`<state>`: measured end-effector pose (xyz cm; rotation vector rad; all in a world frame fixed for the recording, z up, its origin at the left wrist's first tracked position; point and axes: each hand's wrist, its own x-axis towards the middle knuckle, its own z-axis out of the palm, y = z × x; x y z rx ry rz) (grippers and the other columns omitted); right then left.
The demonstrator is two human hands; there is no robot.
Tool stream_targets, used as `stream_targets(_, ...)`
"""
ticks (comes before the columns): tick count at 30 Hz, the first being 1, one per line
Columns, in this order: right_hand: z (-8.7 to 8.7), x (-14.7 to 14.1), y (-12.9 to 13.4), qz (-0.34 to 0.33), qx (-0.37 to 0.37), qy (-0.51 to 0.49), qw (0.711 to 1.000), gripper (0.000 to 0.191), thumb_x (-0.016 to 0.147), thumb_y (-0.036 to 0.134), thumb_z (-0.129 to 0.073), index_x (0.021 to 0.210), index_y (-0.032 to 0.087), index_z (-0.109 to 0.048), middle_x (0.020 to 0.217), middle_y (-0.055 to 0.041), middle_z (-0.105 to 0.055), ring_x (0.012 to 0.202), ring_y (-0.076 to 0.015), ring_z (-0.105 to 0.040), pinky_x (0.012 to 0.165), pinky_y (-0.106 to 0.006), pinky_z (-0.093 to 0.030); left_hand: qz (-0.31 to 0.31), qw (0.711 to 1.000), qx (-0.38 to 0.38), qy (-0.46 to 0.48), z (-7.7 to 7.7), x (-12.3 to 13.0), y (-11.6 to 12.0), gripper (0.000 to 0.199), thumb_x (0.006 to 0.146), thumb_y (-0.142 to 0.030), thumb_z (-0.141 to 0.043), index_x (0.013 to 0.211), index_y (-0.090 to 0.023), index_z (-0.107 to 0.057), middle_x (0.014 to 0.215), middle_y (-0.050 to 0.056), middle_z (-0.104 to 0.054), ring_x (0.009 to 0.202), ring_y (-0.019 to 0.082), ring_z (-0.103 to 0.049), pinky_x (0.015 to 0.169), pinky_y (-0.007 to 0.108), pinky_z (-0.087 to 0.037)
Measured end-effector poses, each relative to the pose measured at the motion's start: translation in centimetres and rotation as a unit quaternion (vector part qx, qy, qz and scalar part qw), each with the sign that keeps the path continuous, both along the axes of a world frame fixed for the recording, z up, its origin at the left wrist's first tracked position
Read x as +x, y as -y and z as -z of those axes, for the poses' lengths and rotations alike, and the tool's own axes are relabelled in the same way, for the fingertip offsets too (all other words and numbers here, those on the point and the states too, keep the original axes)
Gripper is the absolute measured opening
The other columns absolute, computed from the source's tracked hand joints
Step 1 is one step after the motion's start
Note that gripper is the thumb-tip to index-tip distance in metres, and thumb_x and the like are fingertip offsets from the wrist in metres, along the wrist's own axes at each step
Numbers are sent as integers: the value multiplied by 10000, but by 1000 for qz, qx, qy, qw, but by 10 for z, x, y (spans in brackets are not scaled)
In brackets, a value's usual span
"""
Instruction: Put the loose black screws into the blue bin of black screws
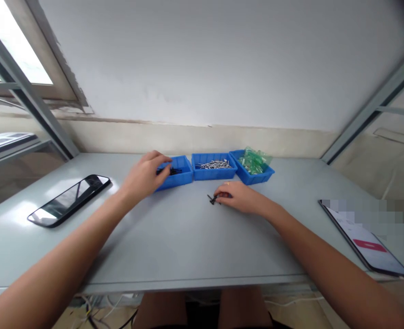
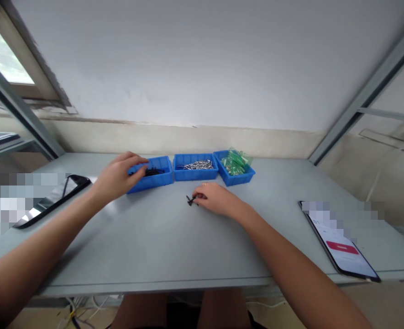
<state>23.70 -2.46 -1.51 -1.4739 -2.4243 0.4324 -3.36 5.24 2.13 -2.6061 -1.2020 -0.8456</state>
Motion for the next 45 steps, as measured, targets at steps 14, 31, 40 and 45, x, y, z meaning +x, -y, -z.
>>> stream_targets(14, -7, -14, 6, 108, 40, -235, 965, 121, 804, 305, -576, 771, 190, -599, 726, 0, -637, 658, -126, -573, 593, -238, -437, 167, 978, -125, -22, 19, 38, 46, 268, 907, -389, -459, 1011, -204, -622, 899, 42, -627, 869, 180, -576, 738, 302, -463)
stream_targets(31, -26, 11, 12, 124, -59, -46, 989, 229, 772, 433, -596, 789, 209, -638, 857, -41, -663, 753, -176, -594, 593, -266, -423, -35, 998, 35, -27, -1, 2, 3, 311, 903, -411, -426, 955, -185, -633, 881, 76, -630, 905, 247, -564, 805, 360, -434)
stream_targets(40, 1, 2, 4, 63, -45, -1, 997, 83, 777, 180, -541, 739, 196, -614, 739, -23, -655, 641, -147, -573, 540, -249, -387, 143, 987, -22, -66, 14, 27, 29, 289, 914, -342, -421, 1091, -187, -589, 1009, 72, -600, 956, 211, -551, 860, 352, -443)
stream_targets(45, -6, 0, 7, 36, 17, 25, 999, 99, 798, 181, -522, 758, 193, -612, 792, -36, -642, 703, -158, -559, 609, -262, -389, 204, 972, -72, -93, 23, 40, 47, 283, 921, -328, -424, 1104, -186, -586, 986, 64, -609, 935, 199, -565, 835, 337, -455)
